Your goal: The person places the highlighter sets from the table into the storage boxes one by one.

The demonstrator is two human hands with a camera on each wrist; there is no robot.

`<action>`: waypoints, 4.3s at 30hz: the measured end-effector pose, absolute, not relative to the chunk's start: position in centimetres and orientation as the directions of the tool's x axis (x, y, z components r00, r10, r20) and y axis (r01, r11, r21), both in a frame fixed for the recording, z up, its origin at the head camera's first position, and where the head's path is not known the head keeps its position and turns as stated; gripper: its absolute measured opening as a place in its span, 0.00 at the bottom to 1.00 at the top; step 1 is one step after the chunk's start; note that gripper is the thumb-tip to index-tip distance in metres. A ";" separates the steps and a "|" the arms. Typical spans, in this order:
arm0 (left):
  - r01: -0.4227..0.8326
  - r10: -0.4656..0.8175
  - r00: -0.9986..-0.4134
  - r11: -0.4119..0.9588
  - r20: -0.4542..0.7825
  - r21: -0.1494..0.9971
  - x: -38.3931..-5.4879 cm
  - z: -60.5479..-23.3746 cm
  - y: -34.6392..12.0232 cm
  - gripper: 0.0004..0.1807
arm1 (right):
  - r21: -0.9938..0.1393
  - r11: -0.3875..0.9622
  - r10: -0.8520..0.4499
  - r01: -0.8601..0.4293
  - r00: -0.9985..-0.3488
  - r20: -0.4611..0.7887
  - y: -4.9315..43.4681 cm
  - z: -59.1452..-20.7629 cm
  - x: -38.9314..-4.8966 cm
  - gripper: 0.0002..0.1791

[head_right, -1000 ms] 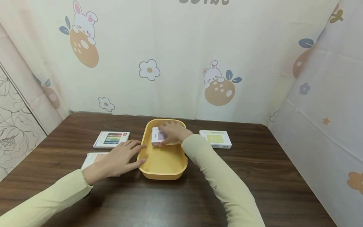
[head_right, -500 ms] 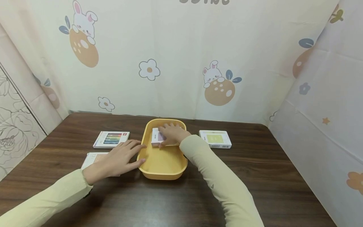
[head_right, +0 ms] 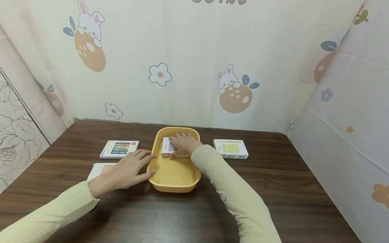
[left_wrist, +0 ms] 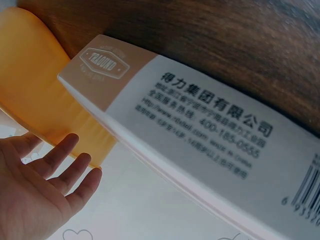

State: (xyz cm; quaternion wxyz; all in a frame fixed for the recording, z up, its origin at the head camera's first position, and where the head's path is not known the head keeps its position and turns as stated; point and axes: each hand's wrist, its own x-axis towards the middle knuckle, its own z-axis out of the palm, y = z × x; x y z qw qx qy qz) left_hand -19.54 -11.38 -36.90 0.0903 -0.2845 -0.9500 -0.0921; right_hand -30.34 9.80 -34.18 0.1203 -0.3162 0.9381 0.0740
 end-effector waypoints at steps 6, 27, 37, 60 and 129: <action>0.560 0.528 -0.819 0.820 0.224 0.118 -19.4 -36.7 -11.4 0.31 | 0.064 0.786 -0.581 -0.615 -0.770 -0.264 9.7 -34.3 -30.3 0.46; 0.565 0.532 -0.815 0.818 0.228 0.108 -19.3 -36.6 -11.4 0.31 | 0.091 0.771 -0.595 -0.630 -0.765 -0.247 9.9 -34.0 -30.3 0.43; 0.565 0.534 -0.815 0.819 0.226 0.102 -19.3 -36.6 -11.4 0.33 | 0.104 0.778 -0.585 -0.619 -0.775 -0.238 10.4 -33.4 -30.2 0.42; 0.559 0.528 -0.820 0.821 0.219 0.116 -19.3 -36.6 -11.4 0.32 | 0.071 0.779 -0.618 -0.623 -0.782 -0.077 14.9 -31.3 -29.7 0.34; 0.554 0.522 -0.824 0.824 0.219 0.121 -19.5 -36.9 -11.3 0.31 | -0.117 0.906 -0.415 -0.406 -0.908 -0.063 29.8 -35.8 -30.1 0.49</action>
